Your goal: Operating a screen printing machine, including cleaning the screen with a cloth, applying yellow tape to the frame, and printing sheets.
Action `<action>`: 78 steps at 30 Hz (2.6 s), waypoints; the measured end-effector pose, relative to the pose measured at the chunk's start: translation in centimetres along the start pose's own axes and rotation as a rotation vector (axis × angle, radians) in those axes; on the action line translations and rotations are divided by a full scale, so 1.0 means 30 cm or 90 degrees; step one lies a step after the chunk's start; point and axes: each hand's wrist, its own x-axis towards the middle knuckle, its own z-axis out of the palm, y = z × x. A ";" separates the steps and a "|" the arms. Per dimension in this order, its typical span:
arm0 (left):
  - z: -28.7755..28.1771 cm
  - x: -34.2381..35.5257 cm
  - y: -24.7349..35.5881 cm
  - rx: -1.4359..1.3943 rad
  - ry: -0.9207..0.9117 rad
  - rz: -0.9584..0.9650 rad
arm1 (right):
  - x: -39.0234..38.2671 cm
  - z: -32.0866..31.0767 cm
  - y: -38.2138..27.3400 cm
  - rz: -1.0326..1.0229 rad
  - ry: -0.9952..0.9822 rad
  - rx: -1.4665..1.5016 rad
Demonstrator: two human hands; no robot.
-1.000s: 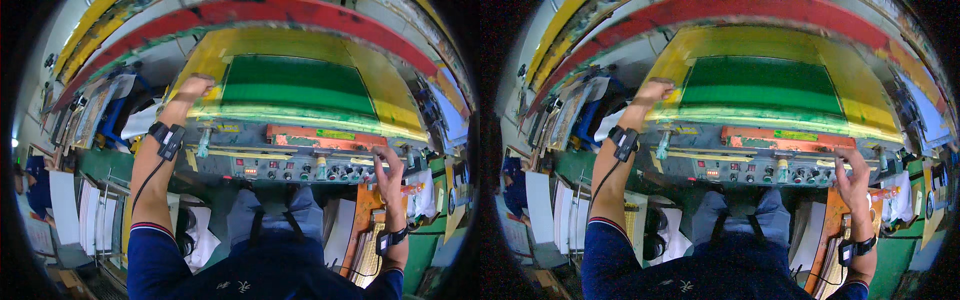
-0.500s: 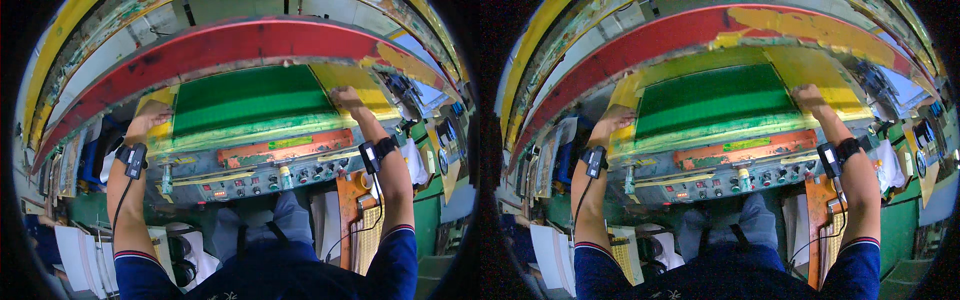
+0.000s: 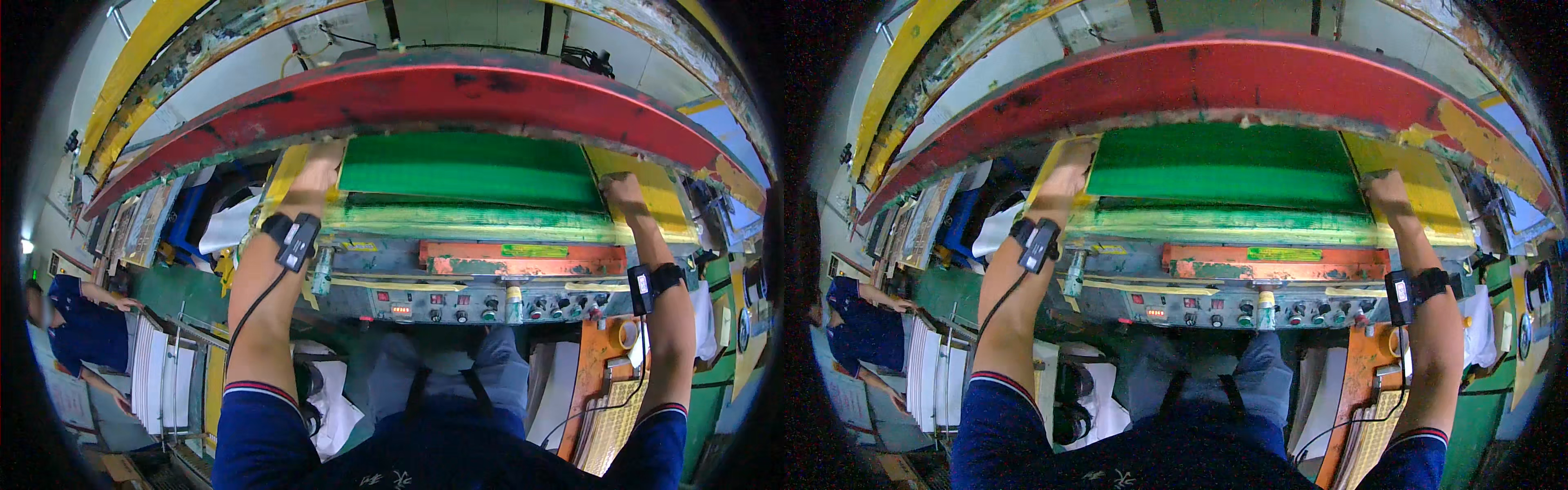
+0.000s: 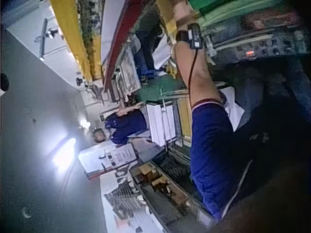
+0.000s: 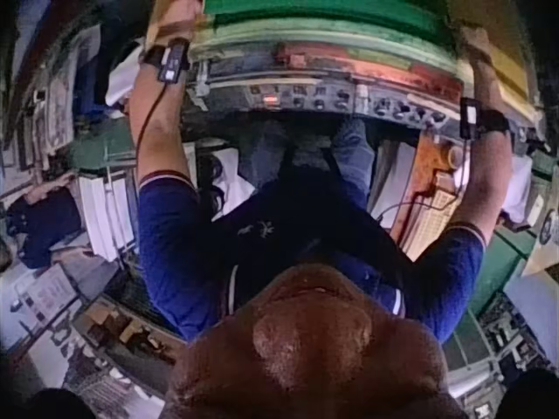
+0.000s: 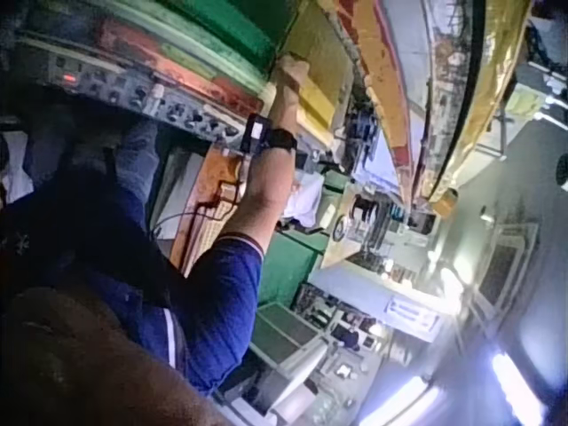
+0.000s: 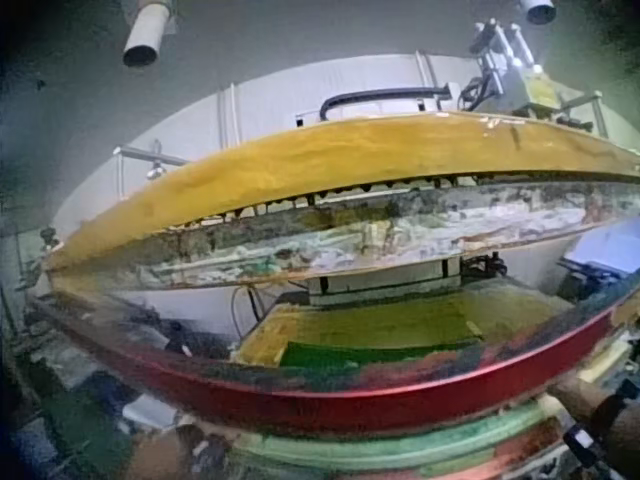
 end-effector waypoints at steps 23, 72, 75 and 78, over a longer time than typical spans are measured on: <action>-0.187 -0.806 0.711 -0.703 0.193 -0.122 | -0.738 -0.208 -0.238 -0.039 -0.194 0.832; -0.186 -1.115 0.461 -0.589 0.257 -0.091 | -1.079 -0.050 -0.362 -0.122 -0.111 0.687; -0.170 -1.099 0.464 -0.583 0.257 -0.104 | -1.079 -0.053 -0.371 -0.107 -0.125 0.676; -0.157 -1.094 0.453 -0.576 0.244 -0.101 | -1.081 -0.051 -0.363 -0.119 -0.106 0.673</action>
